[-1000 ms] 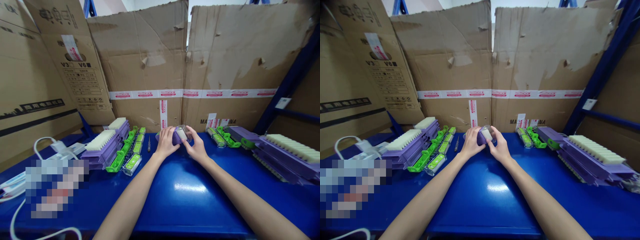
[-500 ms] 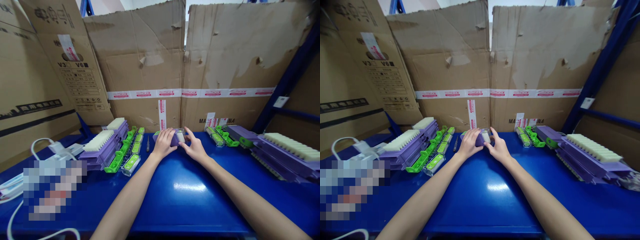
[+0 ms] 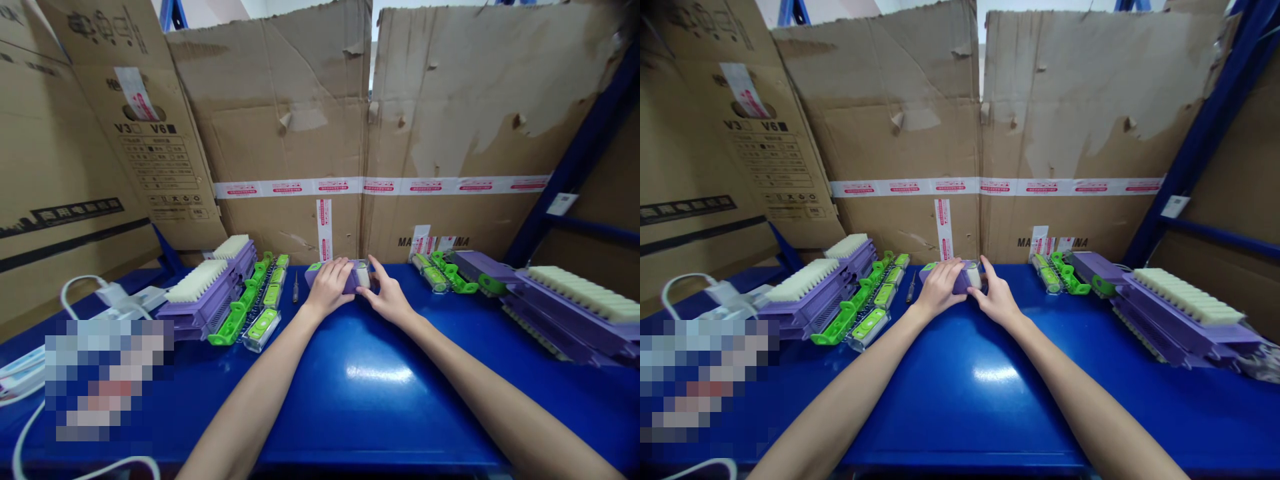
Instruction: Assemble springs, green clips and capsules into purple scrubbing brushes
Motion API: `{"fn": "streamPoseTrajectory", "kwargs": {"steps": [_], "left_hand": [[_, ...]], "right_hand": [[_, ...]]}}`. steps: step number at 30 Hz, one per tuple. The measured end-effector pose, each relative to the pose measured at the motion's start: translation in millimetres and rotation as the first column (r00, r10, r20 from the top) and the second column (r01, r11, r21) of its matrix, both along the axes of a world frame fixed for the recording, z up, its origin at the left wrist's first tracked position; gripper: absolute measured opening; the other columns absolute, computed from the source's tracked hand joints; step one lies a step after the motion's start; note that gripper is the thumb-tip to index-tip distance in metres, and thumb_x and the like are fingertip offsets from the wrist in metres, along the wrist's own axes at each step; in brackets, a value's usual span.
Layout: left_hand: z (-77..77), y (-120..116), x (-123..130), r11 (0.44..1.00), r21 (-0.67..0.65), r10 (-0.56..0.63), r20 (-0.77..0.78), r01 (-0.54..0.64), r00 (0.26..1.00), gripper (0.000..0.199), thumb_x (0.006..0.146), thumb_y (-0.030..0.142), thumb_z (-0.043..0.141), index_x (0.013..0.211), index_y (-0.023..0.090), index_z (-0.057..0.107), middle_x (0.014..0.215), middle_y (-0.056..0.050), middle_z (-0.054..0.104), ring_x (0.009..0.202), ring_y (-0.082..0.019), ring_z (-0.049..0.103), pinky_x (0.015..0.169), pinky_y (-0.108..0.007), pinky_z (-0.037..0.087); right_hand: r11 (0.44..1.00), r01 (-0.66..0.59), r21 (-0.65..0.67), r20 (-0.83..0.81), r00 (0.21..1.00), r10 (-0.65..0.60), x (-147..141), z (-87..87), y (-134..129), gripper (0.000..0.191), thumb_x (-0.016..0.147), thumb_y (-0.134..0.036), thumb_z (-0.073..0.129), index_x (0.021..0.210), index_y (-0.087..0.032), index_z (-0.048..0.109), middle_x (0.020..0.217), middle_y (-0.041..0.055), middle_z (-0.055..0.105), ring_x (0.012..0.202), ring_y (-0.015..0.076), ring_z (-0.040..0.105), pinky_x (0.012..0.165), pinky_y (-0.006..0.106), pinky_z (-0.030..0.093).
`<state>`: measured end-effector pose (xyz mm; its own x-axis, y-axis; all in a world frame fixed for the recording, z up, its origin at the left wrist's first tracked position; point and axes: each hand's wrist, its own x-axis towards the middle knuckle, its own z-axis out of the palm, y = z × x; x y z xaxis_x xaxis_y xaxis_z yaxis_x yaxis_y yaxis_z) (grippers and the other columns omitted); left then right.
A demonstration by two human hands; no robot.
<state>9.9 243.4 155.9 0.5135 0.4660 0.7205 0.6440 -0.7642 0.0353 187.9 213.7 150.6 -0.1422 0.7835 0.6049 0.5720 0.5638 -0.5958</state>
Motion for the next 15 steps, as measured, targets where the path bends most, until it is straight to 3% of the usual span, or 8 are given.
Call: {"fn": "streamPoseTrajectory", "kwargs": {"steps": [3, 10, 15], "left_hand": [[-0.2, -1.4, 4.3, 0.999, 0.003, 0.036, 0.04, -0.036, 0.999, 0.067, 0.068, 0.029, 0.068, 0.128, 0.019, 0.038, 0.13, -0.015, 0.048, 0.122, -0.03, 0.044, 0.101, -0.048, 0.034], [-2.2, -2.7, 15.1, 0.991, -0.003, 0.132, 0.134, -0.132, 0.982, 0.073, 0.071, 0.03, 0.064, 0.134, 0.017, 0.029, 0.129, -0.016, 0.046, 0.122, -0.031, 0.042, 0.101, -0.047, 0.03], [-4.2, 2.2, 11.8, 0.964, -0.21, 0.202, 0.189, -0.161, 0.961, 0.072, 0.065, 0.03, 0.07, 0.128, 0.017, 0.038, 0.12, -0.016, 0.053, 0.111, -0.033, 0.05, 0.094, -0.046, 0.036]], "right_hand": [[0.999, 0.029, 0.046, -0.043, 0.999, -0.027, -2.3, 1.5, 0.3, 0.072, 0.076, -0.033, 0.057, 0.14, -0.017, 0.028, 0.094, 0.0081, 0.064, 0.082, 0.022, 0.061, 0.076, 0.038, 0.048], [0.987, 0.137, 0.087, -0.182, 0.976, -0.12, 2.7, 14.2, -1.3, 0.074, 0.072, -0.036, 0.061, 0.137, -0.019, 0.034, 0.084, 0.0033, 0.063, 0.073, 0.0201, 0.057, 0.074, 0.037, 0.047], [0.966, 0.24, 0.096, -0.336, 0.921, -0.195, 9.6, 22.0, -2.3, 0.071, 0.073, -0.043, 0.061, 0.134, -0.017, 0.037, 0.078, 0.0025, 0.06, 0.07, 0.0189, 0.055, 0.071, 0.036, 0.047]]}}
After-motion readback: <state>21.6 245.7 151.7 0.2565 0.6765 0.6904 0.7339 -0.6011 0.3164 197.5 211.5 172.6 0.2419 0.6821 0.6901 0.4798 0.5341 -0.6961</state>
